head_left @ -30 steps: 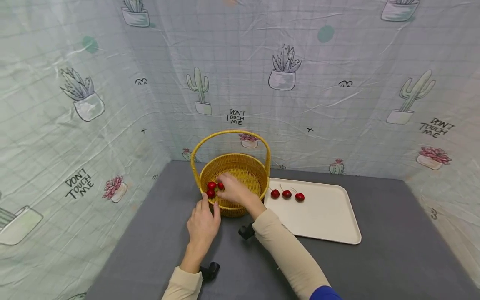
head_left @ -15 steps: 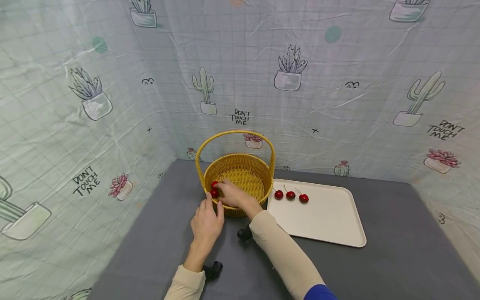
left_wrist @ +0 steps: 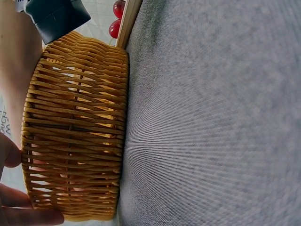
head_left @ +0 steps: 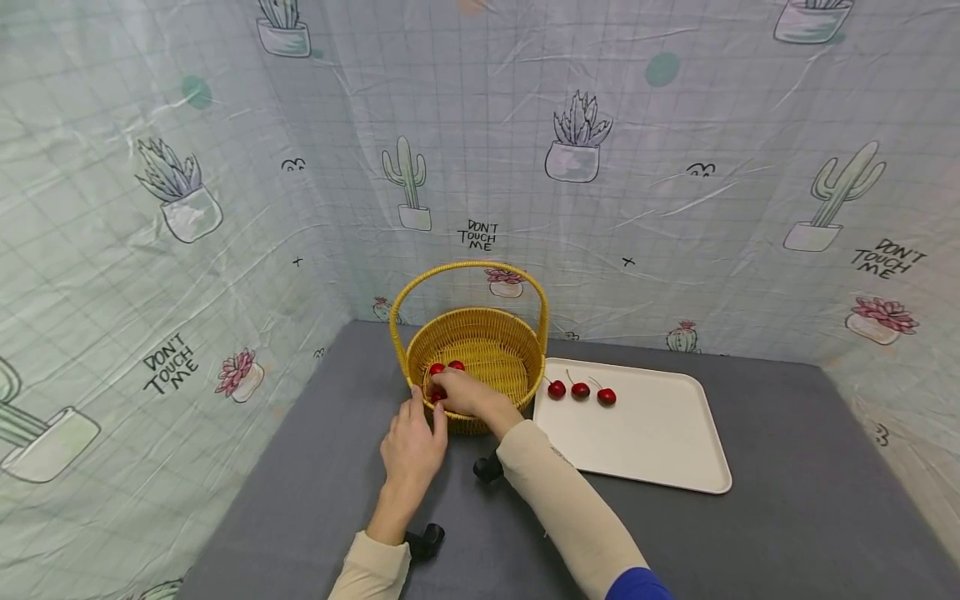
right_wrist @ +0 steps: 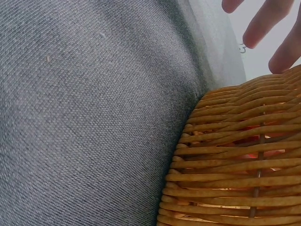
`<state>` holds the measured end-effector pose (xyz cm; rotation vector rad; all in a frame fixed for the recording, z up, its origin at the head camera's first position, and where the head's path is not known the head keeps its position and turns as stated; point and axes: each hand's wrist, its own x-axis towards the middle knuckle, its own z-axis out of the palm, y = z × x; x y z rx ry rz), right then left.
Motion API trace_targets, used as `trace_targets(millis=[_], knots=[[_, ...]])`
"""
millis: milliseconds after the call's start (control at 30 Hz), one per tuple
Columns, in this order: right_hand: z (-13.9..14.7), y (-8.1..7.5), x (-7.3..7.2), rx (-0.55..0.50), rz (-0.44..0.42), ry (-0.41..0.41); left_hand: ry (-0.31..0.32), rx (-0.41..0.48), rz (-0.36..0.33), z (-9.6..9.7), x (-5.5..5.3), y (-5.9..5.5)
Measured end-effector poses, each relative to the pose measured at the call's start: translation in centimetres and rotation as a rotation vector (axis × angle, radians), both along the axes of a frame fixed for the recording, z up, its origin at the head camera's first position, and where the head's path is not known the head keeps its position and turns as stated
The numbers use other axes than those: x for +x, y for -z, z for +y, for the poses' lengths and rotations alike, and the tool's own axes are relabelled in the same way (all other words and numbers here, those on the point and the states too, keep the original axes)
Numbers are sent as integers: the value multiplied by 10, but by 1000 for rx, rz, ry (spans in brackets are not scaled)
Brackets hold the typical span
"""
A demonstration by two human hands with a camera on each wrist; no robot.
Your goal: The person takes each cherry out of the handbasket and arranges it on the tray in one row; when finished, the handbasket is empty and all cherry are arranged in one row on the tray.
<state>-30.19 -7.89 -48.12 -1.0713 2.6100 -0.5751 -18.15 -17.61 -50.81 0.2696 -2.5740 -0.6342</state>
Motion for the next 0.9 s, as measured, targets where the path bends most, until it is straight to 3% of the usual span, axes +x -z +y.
trace_targets(millis=[467,900], knots=[[15,-1,2,-88,-13,58,-2,10,-9,4,2,0],[29,-23,6,-150,36,66,-6,11,6,1,1,-2]])
